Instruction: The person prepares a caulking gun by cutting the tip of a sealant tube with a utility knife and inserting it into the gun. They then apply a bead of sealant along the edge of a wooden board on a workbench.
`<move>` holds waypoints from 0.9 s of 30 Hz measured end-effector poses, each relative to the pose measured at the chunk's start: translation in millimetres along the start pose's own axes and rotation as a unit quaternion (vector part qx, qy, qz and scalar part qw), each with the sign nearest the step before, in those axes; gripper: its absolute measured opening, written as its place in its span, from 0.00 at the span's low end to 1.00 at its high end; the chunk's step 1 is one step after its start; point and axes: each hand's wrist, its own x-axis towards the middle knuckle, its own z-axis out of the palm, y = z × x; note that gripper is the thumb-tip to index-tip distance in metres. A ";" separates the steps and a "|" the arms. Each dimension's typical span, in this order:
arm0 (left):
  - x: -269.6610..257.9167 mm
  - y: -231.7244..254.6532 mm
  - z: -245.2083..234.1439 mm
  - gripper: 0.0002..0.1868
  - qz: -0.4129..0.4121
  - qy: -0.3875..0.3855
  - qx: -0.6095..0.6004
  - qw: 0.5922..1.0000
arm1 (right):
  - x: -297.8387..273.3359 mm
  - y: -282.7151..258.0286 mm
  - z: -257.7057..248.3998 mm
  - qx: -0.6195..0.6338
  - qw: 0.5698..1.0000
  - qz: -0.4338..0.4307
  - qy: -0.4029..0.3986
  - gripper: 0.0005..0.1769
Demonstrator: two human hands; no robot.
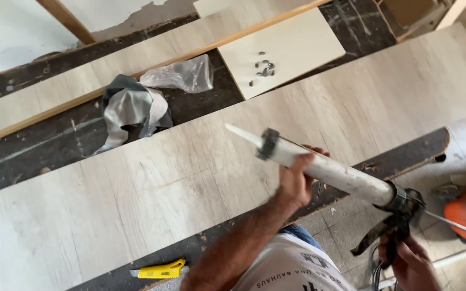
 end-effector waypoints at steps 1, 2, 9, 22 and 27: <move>5.0 9.1 -2.1 0.17 -0.068 0.017 -0.035 0.997 | 2.6 5.2 -25.3 0.179 0.973 0.012 -0.147 0.29; 5.4 10.3 2.7 0.17 -0.061 0.021 -0.038 0.997 | 0.7 -11.7 -5.3 0.176 0.972 0.016 -0.153 0.29; 32.9 6.7 42.9 0.10 -0.050 0.066 -0.089 0.993 | 18.9 -65.2 67.9 0.358 0.875 0.016 -0.325 0.26; 68.8 -23.9 76.5 0.12 0.032 0.135 -0.054 0.989 | 99.0 -108.2 38.6 0.368 0.774 0.250 -0.452 0.20; 76.7 -27.2 76.3 0.14 0.048 0.165 -0.041 0.984 | 119.8 -101.3 28.9 0.361 0.766 0.271 -0.458 0.22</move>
